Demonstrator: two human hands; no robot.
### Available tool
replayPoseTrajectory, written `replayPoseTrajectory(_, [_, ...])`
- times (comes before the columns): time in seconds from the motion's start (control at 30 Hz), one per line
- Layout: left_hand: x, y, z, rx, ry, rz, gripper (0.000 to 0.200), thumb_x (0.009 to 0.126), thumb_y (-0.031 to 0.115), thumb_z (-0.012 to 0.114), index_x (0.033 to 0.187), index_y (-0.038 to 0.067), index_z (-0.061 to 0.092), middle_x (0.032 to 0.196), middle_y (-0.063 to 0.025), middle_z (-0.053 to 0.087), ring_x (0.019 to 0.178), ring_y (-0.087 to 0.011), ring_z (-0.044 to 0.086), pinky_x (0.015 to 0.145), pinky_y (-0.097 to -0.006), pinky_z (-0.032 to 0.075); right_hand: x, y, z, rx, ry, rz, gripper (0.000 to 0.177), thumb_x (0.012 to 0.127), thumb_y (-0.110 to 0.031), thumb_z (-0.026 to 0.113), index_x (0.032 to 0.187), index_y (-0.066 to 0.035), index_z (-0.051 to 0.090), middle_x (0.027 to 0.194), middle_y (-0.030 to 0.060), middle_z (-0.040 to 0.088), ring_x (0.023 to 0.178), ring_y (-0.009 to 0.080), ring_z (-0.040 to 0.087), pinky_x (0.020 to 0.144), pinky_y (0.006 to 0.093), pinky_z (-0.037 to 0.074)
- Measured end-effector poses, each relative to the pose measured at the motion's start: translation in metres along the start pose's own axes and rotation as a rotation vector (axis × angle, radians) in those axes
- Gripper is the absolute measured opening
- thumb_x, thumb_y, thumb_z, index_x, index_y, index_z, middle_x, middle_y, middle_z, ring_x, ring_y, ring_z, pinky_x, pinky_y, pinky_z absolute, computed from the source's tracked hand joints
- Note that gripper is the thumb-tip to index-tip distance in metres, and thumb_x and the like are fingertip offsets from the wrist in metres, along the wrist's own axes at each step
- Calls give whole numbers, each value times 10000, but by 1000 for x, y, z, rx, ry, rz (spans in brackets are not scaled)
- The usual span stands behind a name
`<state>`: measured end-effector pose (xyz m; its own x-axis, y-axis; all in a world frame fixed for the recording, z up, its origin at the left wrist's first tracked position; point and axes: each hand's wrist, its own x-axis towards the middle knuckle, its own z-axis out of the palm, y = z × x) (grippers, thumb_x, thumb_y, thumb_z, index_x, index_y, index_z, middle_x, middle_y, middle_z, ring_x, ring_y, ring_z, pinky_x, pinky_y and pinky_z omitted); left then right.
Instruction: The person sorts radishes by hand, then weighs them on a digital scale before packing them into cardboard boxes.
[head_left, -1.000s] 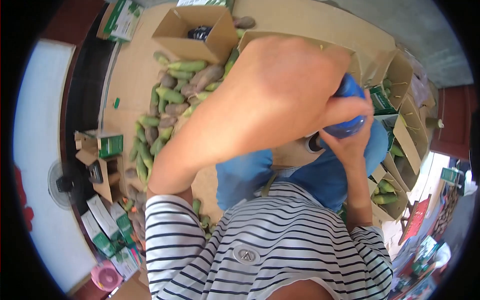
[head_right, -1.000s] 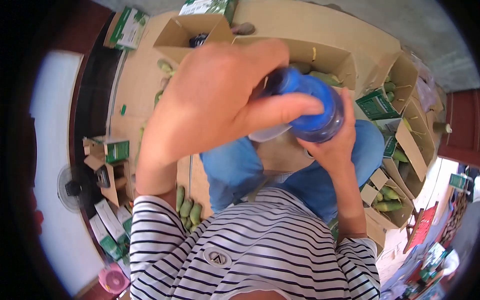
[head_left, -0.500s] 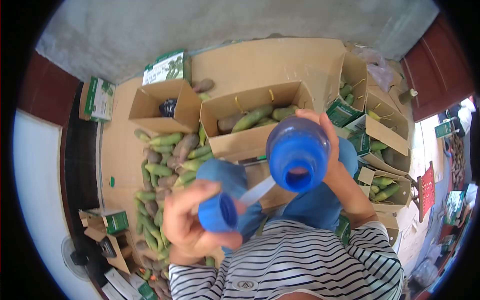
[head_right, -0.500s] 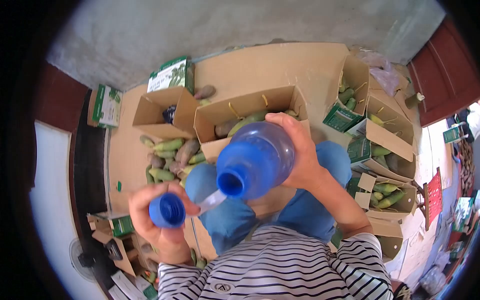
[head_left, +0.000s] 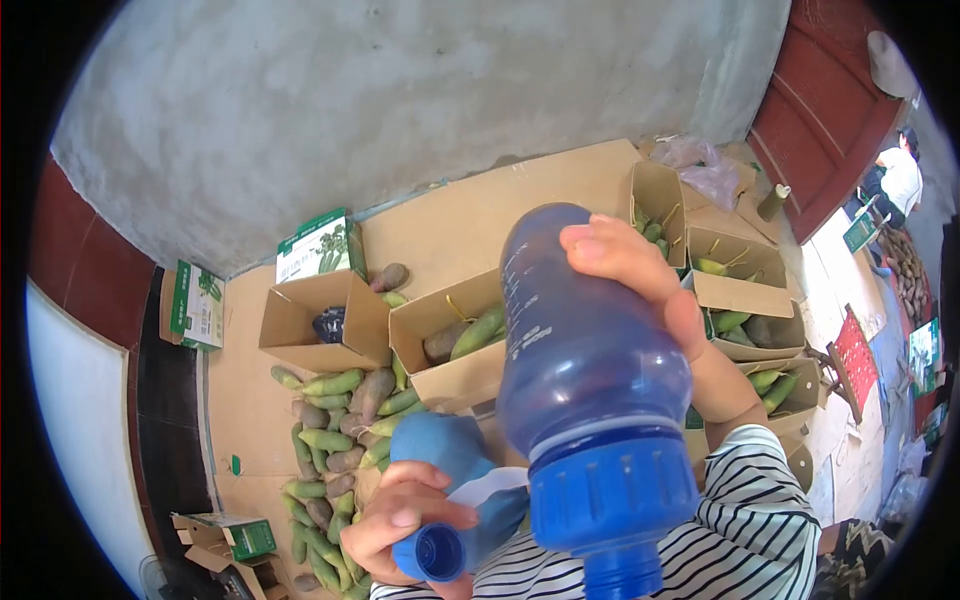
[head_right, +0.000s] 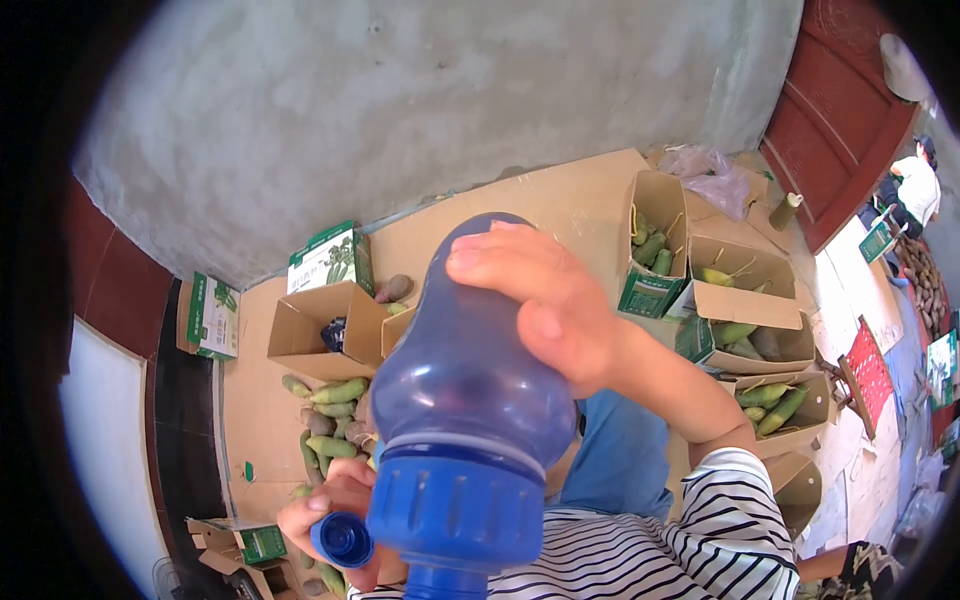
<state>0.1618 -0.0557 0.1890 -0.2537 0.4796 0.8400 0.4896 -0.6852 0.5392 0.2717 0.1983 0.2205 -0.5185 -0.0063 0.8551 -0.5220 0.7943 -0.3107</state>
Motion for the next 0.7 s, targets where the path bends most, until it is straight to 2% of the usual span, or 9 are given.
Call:
replayPoseTrajectory(0.1, [-3, -3, -1, -79, 12, 33, 711, 735, 416, 747, 1189, -6, 399, 776, -122, 579, 721, -215, 560, 754, -386, 439, 8, 5, -2, -89, 2, -159, 375, 968, -197, 264, 1164, 32, 487, 1194, 231, 538, 1094, 366, 526, 950, 519, 376])
replayPoseTrajectory(0.2, [-2, 1, -1, 61, 16, 49, 735, 735, 487, 731, 1160, 6, 373, 680, -109, 617, 602, -202, 593, 667, -354, 446, 20, 5, -3, -105, 13, -252, 375, 963, -194, 273, 1156, 43, 489, 1195, 235, 534, 1084, 369, 528, 934, 517, 383])
replayPoseTrajectory(0.3, [-3, 18, -3, -104, 81, -190, 444, 850, 363, 568, 1171, 59, 526, 834, -277, 626, 728, -318, 589, 770, -543, 438, 29, 4, -6, -116, 23, -312, 374, 957, -192, 282, 1147, 54, 491, 1196, 239, 531, 1073, 372, 530, 918, 514, 390])
replayPoseTrajectory(0.4, [7, 21, 8, -96, 210, -171, 257, 854, 189, 535, 994, -23, 569, 679, -237, 595, 649, -301, 555, 706, -484, 454, 39, 2, -9, -130, 29, -361, 374, 952, -189, 291, 1138, 65, 494, 1197, 243, 528, 1063, 375, 532, 902, 511, 397])
replayPoseTrajectory(0.7, [11, 20, 4, -346, 231, -329, 207, 845, 129, 486, 889, -52, 577, 703, -237, 600, 686, -302, 555, 727, -435, 461, 69, -6, -19, -148, 51, -484, 377, 936, -181, 319, 1111, 98, 500, 1201, 254, 517, 1032, 384, 538, 853, 503, 418])
